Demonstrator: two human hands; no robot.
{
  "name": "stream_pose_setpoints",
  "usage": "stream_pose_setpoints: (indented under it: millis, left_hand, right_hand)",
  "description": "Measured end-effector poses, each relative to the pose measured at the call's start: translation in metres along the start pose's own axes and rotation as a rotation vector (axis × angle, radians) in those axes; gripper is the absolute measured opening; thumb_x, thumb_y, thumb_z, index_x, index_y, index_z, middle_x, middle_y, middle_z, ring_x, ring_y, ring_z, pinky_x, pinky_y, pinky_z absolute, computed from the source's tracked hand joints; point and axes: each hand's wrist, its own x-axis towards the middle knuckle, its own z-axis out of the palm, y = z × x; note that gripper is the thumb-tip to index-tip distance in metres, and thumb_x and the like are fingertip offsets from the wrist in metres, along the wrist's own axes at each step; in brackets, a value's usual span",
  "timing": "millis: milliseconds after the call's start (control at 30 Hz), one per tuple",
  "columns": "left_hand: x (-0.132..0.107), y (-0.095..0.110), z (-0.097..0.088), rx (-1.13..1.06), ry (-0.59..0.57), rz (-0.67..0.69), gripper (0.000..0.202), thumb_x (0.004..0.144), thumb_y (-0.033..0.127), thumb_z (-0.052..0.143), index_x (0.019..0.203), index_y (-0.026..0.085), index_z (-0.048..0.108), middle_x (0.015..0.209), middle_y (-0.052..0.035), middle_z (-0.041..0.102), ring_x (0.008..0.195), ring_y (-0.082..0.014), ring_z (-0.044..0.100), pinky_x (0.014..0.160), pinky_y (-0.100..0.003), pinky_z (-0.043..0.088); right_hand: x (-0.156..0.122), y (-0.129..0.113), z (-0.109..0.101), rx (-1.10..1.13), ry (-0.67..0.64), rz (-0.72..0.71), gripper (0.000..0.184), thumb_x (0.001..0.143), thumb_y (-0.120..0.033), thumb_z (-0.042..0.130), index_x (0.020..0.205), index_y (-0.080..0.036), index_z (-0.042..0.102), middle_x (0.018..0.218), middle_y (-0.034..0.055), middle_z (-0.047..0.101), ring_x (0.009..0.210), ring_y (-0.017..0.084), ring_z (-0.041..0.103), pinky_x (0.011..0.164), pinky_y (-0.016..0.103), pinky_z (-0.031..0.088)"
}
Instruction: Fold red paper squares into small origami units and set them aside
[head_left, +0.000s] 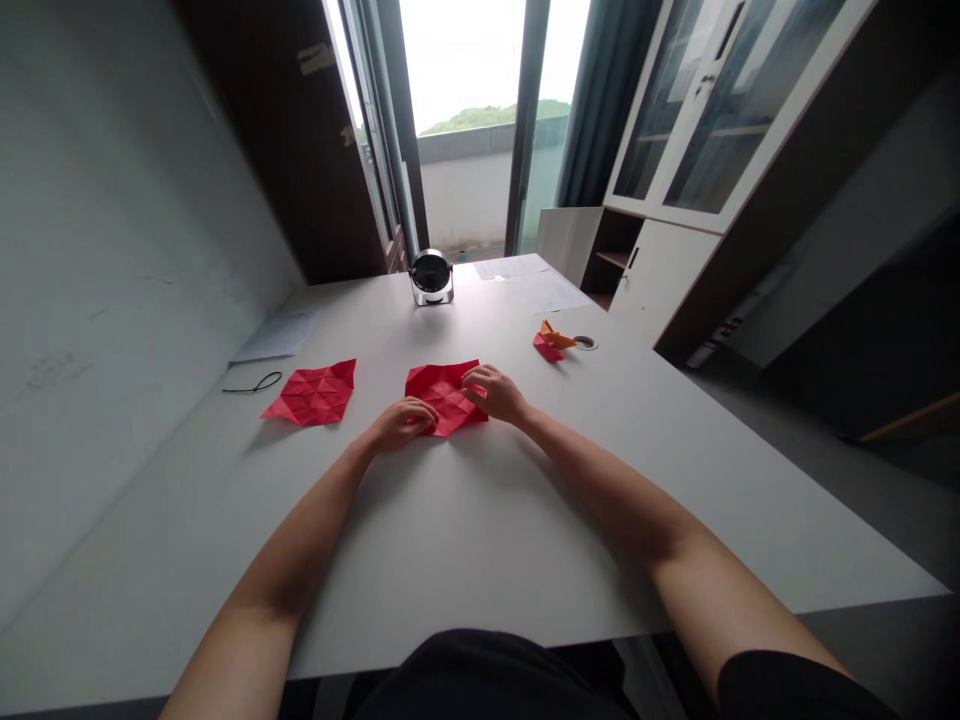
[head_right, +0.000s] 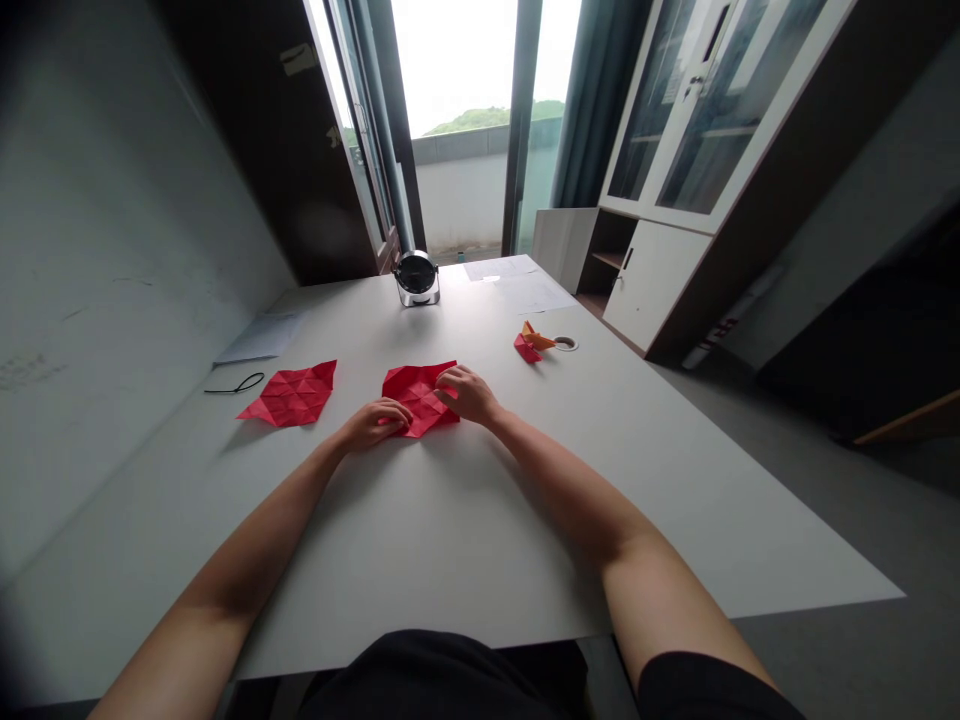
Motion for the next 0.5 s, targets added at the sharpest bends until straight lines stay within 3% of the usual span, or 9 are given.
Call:
stream_pose_setpoints:
  millis: [167,267,367,500]
  left_hand:
    - [-0.001,-0.006,0.009,0.169,0.081,-0.049,0.019,0.091,0.031,0.059,0.096,0.023,0.075,0.1,-0.0078,0.07,0.096,-0.0208,0.063,0.091,-0.036,0.05]
    - [0.0,-0.009,0.01,0.291,0.123,-0.107,0.025,0.091,0.034,0.06,0.11,0.025,0.072,0.102,-0.0077,0.066,0.097,-0.0216,0.061,0.089,-0.036,0.05]
    - [0.001,-0.01,0.011,0.359,0.133,-0.164,0.035,0.092,0.039,0.057,0.124,0.027,0.066,0.104,-0.0073,0.064,0.098,-0.0226,0.06,0.089,-0.037,0.05]
    - [0.0,-0.014,0.013,0.455,0.125,-0.224,0.034,0.093,0.041,0.054,0.12,0.028,0.068,0.108,-0.0082,0.063,0.106,-0.0254,0.059,0.095,-0.041,0.048]
  right_hand:
    - [-0.004,-0.003,0.015,-0.028,-0.209,-0.016,0.035,0.092,-0.042,0.06,0.123,-0.026,0.067,0.135,0.0082,0.061,0.127,0.026,0.053,0.107,0.043,0.043]
    - [-0.006,0.0,0.019,-0.07,-0.321,0.009,0.051,0.089,-0.047,0.063,0.136,-0.026,0.059,0.147,0.0098,0.051,0.136,0.03,0.046,0.112,0.046,0.037]
    - [-0.007,-0.003,0.016,-0.089,-0.379,0.014,0.056,0.089,-0.053,0.061,0.139,-0.028,0.056,0.152,0.0098,0.046,0.139,0.032,0.042,0.114,0.048,0.033]
    - [-0.005,-0.014,0.011,-0.082,-0.371,-0.015,0.054,0.085,-0.054,0.067,0.133,-0.029,0.061,0.144,0.0084,0.054,0.132,0.031,0.048,0.111,0.048,0.036]
